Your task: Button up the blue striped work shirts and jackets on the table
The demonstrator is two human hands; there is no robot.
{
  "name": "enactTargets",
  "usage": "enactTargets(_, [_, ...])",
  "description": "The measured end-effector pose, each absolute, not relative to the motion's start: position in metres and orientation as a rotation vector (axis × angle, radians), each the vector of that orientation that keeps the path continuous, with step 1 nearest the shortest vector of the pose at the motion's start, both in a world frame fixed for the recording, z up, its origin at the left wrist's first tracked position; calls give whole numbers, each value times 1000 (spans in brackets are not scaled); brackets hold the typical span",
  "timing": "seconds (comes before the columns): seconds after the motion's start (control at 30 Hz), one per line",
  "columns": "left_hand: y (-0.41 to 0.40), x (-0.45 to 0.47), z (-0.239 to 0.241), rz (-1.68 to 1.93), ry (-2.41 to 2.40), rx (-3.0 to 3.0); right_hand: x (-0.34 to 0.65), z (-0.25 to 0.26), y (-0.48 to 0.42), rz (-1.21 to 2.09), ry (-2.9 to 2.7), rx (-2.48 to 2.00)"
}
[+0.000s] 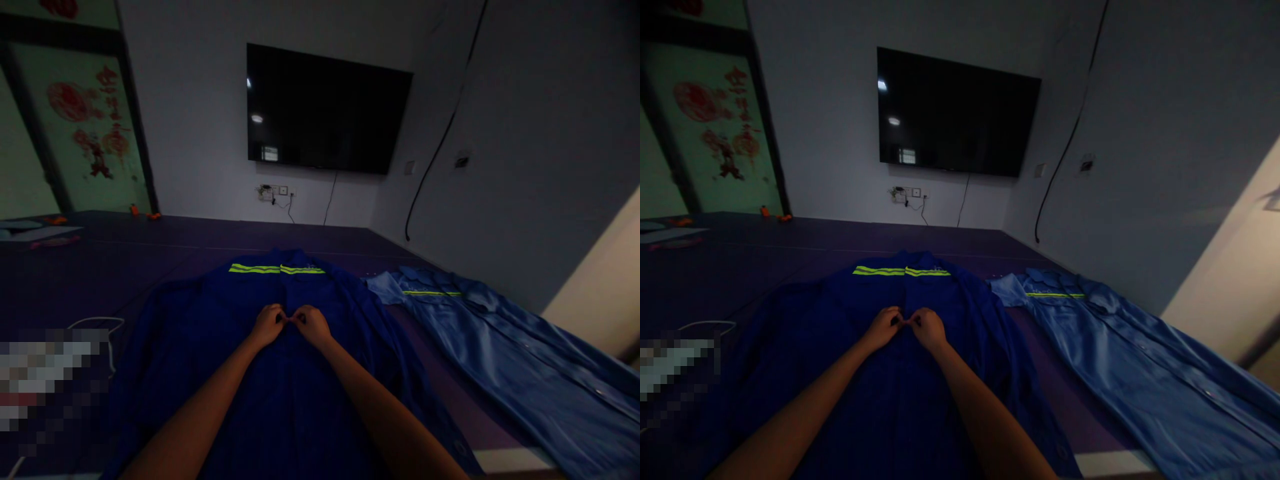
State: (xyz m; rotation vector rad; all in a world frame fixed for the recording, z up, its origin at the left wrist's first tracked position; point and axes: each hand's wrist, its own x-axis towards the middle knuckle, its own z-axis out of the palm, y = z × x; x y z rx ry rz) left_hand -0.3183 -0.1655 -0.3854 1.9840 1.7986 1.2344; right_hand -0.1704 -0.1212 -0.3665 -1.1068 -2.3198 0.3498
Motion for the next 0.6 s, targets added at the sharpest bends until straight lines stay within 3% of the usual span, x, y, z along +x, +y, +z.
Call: enactTargets(0.6, [-162, -320, -385, 1285, 1727, 1996, -172, -357, -135, 264, -2310, -1268])
